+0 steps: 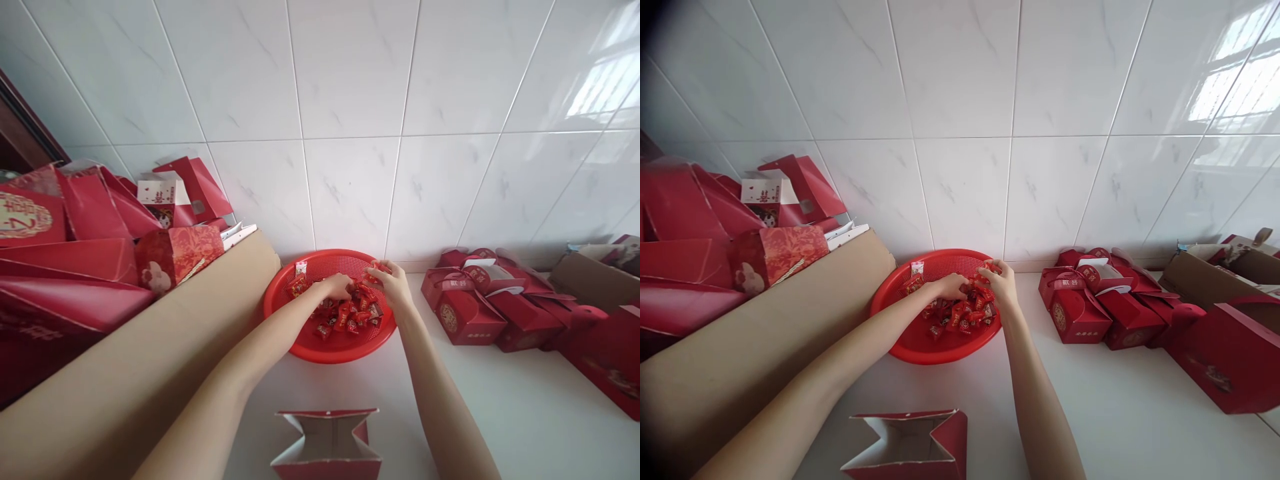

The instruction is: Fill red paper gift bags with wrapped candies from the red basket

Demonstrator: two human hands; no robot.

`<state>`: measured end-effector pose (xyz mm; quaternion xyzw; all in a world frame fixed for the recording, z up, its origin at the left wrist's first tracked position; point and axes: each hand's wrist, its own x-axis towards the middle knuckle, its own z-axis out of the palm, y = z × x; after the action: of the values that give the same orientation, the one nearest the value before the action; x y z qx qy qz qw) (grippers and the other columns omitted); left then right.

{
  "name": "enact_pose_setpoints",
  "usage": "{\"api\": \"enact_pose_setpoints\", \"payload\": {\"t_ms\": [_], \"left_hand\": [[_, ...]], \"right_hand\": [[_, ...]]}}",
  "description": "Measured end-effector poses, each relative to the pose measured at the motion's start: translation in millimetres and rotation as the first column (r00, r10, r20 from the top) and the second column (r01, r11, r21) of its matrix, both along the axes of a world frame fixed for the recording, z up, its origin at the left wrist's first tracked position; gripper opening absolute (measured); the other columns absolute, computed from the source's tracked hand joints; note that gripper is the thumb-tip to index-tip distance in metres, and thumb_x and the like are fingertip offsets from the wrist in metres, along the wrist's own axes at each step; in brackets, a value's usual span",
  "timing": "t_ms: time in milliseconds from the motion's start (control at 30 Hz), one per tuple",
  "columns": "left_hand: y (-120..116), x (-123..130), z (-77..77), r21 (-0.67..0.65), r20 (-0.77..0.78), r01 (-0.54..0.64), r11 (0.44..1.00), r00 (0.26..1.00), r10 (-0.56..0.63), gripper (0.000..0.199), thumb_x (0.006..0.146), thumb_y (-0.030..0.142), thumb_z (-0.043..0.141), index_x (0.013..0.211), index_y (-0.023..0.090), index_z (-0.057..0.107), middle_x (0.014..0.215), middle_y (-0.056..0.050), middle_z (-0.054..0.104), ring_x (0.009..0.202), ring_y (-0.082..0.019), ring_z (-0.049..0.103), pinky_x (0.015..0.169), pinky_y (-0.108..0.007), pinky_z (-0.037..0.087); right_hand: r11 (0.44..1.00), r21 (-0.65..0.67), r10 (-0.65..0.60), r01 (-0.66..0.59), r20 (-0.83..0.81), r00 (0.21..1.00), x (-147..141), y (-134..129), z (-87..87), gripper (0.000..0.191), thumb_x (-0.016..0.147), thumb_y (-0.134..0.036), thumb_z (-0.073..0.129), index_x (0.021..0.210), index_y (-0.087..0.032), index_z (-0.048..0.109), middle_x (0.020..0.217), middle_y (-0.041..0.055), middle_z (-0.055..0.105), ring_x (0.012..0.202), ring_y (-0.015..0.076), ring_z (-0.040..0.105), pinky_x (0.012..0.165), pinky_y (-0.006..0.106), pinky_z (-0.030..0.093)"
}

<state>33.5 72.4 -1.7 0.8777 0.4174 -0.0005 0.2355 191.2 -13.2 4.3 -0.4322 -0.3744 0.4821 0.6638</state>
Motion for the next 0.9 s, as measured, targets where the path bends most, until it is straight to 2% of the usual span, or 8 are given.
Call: {"api": "enact_pose_setpoints", "payload": {"t_ms": [100, 233, 433, 500, 633, 767, 900], "left_hand": [[-6.1, -0.1, 3.1, -0.013, -0.003, 0.014, 1.000, 1.000, -0.014, 0.007, 0.066, 0.026, 0.071, 0.073, 0.024, 0.071, 0.060, 0.002, 0.065, 0.058, -0.018, 0.058, 0.059, -0.028, 0.042], [-7.7, 2.6, 3.1, -0.070, 0.043, -0.029, 0.997, 0.999, 0.032, 0.017, 0.070, 0.040, 0.073, 0.079, 0.025, 0.073, 0.063, 0.002, 0.066, 0.061, -0.018, 0.060, 0.060, -0.028, 0.042], [4.3, -2.3, 10.6, -0.106, 0.149, -0.082, 0.991, 0.984, 0.098, 0.032, 0.078, 0.049, 0.069, 0.066, 0.019, 0.066, 0.059, 0.001, 0.059, 0.059, -0.017, 0.055, 0.060, -0.029, 0.041], [7.4, -8.1, 15.8, -0.168, 0.299, -0.089, 0.982, 0.945, 0.137, 0.035, 0.080, 0.052, 0.067, 0.071, 0.018, 0.068, 0.067, 0.000, 0.065, 0.066, -0.018, 0.059, 0.065, -0.029, 0.045], [6.7, -16.1, 24.3, -0.296, 0.596, 0.006, 0.955, 0.783, 0.180, 0.040, 0.073, 0.053, 0.077, 0.087, 0.016, 0.074, 0.090, -0.005, 0.075, 0.091, -0.022, 0.065, 0.084, -0.032, 0.049], [2.2, -15.1, 28.2, -0.332, 0.719, 0.079, 0.940, 0.666, 0.198, 0.051, 0.068, 0.055, 0.081, 0.098, 0.015, 0.073, 0.104, -0.008, 0.075, 0.101, -0.023, 0.065, 0.093, -0.035, 0.046], [-1.1, -11.6, 30.5, -0.330, 0.744, 0.120, 0.936, 0.644, 0.180, 0.052, 0.067, 0.056, 0.082, 0.095, 0.014, 0.074, 0.101, -0.009, 0.075, 0.098, -0.023, 0.065, 0.094, -0.037, 0.046]], "right_hand": [[0.999, 0.002, 0.032, -0.032, -0.034, 0.999, 1.9, 1.8, -1.2, 0.032, 0.056, -0.031, 0.084, 0.076, -0.020, 0.061, 0.081, 0.0043, 0.071, 0.082, 0.0208, 0.070, 0.069, 0.032, 0.063], [0.999, -0.011, 0.031, -0.033, -0.123, 0.992, 3.4, 5.3, -0.6, 0.026, 0.059, -0.036, 0.079, 0.073, -0.020, 0.064, 0.080, 0.0060, 0.073, 0.083, 0.0236, 0.070, 0.067, 0.035, 0.062], [1.000, -0.025, -0.004, -0.001, -0.200, 0.980, 3.2, 5.6, 1.6, 0.027, 0.056, -0.037, 0.082, 0.069, -0.021, 0.065, 0.073, 0.0043, 0.070, 0.076, 0.0212, 0.067, 0.063, 0.033, 0.060], [0.999, -0.029, -0.022, 0.017, -0.190, 0.982, 3.1, 5.5, 1.3, 0.030, 0.053, -0.036, 0.085, 0.069, -0.021, 0.064, 0.069, 0.0020, 0.066, 0.074, 0.0194, 0.065, 0.060, 0.030, 0.058], [0.999, -0.035, -0.019, 0.014, -0.156, 0.988, 2.7, 5.0, 0.6, 0.034, 0.045, -0.029, 0.087, 0.067, -0.020, 0.063, 0.074, -0.0002, 0.065, 0.070, 0.0148, 0.062, 0.055, 0.024, 0.052], [0.994, -0.101, 0.023, -0.029, -0.063, 0.998, 0.8, 2.5, 2.5, 0.040, 0.044, -0.031, 0.089, 0.075, -0.018, 0.067, 0.073, 0.0003, 0.066, 0.065, 0.0141, 0.060, 0.053, 0.024, 0.048], [0.989, -0.106, 0.109, -0.104, 0.035, 0.993, -1.1, -1.0, 5.4, 0.040, 0.046, -0.037, 0.091, 0.073, -0.018, 0.068, 0.068, -0.0008, 0.064, 0.061, 0.0130, 0.057, 0.051, 0.024, 0.044]]}}
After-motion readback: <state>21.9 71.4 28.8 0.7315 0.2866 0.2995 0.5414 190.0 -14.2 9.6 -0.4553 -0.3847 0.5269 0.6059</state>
